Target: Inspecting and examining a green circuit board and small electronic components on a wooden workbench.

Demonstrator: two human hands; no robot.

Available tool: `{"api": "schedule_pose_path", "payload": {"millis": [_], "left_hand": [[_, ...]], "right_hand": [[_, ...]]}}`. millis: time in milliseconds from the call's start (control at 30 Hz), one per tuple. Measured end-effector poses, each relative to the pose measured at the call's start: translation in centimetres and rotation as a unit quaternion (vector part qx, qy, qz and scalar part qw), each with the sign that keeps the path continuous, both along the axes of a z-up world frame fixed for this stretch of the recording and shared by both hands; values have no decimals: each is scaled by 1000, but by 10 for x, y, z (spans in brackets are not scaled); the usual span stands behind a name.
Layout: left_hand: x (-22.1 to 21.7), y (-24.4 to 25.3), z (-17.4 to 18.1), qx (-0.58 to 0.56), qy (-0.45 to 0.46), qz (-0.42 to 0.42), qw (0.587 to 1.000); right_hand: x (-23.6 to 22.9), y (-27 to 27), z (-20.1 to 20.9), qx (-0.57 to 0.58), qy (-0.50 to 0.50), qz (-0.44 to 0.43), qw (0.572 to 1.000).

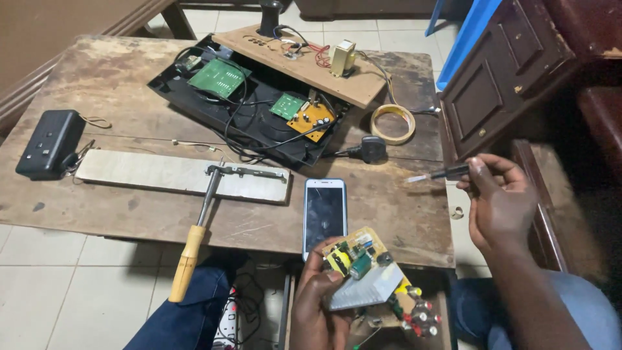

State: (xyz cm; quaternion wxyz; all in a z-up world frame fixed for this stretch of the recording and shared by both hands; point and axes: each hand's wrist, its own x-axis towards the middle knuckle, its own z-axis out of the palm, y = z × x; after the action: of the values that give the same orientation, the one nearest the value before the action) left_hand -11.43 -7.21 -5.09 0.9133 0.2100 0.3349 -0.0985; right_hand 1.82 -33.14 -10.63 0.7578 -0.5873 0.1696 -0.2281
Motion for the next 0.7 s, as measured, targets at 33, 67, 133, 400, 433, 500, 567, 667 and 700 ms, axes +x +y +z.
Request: {"api": "schedule_pose_path", "payload": {"millis": [33, 67, 133, 400, 433, 500, 567, 667, 700], "left_hand": [[2, 1, 2, -17, 4, 13, 1000], [3, 2, 7, -16, 1, 12, 1000], [4, 3, 16, -45, 15, 29, 998], [-10, 5, -29, -125, -161, -65, 977], [-10, 5, -32, -157, -177, -82, 968], [-11, 5, -65, -193, -254, -99, 942], [-13, 2, -88, -228, -329, -112, 910], [-19, -8, -109, -368, -319, -137, 863], [-22, -14, -117, -368, -327, -166, 854]], "right_hand": [[5, 0, -3, -30, -28, -17, 999], [6, 5, 0, -29, -30, -17, 999], [6, 15, 4, -78, -14, -31, 996], [3, 49, 29, -124, 103, 123, 979], [1, 53, 36, -173, 111, 163, 965], [-11, 58, 46, -210, 103, 166, 958], [-26, 59, 53, -246, 96, 170, 949], [-53, 63, 55, -240, 92, 337, 906], [-63, 68, 55, -197, 46, 446, 872]]}}
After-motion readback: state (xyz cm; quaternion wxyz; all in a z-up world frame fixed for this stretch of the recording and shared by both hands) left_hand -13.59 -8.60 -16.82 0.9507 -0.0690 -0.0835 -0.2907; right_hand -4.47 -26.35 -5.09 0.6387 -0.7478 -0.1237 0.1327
